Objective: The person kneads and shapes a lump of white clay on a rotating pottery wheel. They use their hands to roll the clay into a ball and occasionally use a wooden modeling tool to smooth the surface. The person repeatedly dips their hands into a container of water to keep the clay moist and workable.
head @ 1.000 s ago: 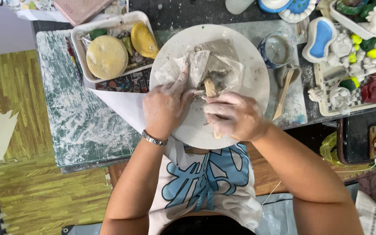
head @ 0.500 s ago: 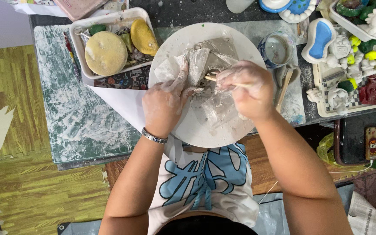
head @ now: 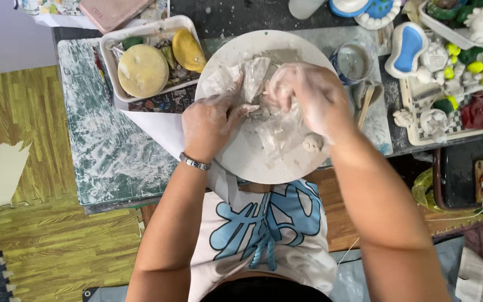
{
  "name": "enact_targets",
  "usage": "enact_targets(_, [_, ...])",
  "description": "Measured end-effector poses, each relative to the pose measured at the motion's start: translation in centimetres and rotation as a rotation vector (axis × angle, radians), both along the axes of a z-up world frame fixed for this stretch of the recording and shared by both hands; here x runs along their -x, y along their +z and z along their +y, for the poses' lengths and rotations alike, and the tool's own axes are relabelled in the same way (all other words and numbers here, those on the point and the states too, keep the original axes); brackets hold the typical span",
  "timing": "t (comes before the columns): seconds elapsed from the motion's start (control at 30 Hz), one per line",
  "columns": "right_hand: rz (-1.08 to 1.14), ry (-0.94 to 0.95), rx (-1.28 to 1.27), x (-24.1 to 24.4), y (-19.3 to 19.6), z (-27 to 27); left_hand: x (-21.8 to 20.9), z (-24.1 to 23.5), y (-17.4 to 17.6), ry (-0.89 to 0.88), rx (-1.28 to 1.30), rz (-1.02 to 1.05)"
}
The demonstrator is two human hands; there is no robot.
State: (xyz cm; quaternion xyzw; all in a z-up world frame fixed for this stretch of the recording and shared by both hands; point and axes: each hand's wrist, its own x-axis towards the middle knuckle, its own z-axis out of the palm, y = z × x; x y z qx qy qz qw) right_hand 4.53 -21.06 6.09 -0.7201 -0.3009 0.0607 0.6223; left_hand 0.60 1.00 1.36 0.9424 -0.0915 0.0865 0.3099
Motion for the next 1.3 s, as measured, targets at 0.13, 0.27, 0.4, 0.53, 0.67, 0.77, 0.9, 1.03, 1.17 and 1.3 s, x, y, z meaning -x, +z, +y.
enact_targets(0.13, [0.075,-0.066,-0.387,-1.0,-2.7,1.3,-0.1,-0.1,0.5,-0.01,-0.021,-0.018])
enact_targets(0.27, [0.307,-0.243,-0.604,-1.9,-2.6,1.0,0.2,-0.5,0.4,0.012,-0.067,-0.027])
enact_targets(0.4, [0.547,-0.205,-0.781,-4.3,-0.6,0.8,0.3,-0.5,0.4,0.015,-0.091,-0.076])
enact_targets(0.53, [0.68,-0.191,-0.769,-5.4,-0.2,-0.8,0.8,-0.6,-0.1,0.013,-0.095,-0.058])
enact_targets(0.67, [0.583,-0.131,-0.675,-4.7,-2.2,-1.2,1.2,-1.0,-0.6,0.039,-0.136,-0.079])
enact_targets(0.77, [0.397,-0.146,-0.558,-3.2,-3.3,0.3,0.9,-1.0,-0.5,0.037,-0.162,-0.075])
enact_targets(0.9, [0.388,-0.078,-0.486,0.3,-3.6,3.4,1.0,-0.8,0.0,0.034,-0.092,-0.063])
enact_targets(1.03, [0.233,-0.08,-0.355,1.3,-4.0,3.7,0.3,-0.7,0.3,0.01,-0.108,-0.049])
enact_targets(1.17, [0.27,0.01,-0.55,-0.6,-4.9,2.6,0.6,-0.6,-0.4,-0.013,-0.098,-0.084])
enact_targets(1.3, [0.407,-0.188,-0.563,-2.0,-3.9,2.9,0.5,-0.5,-0.4,-0.005,-0.115,-0.124])
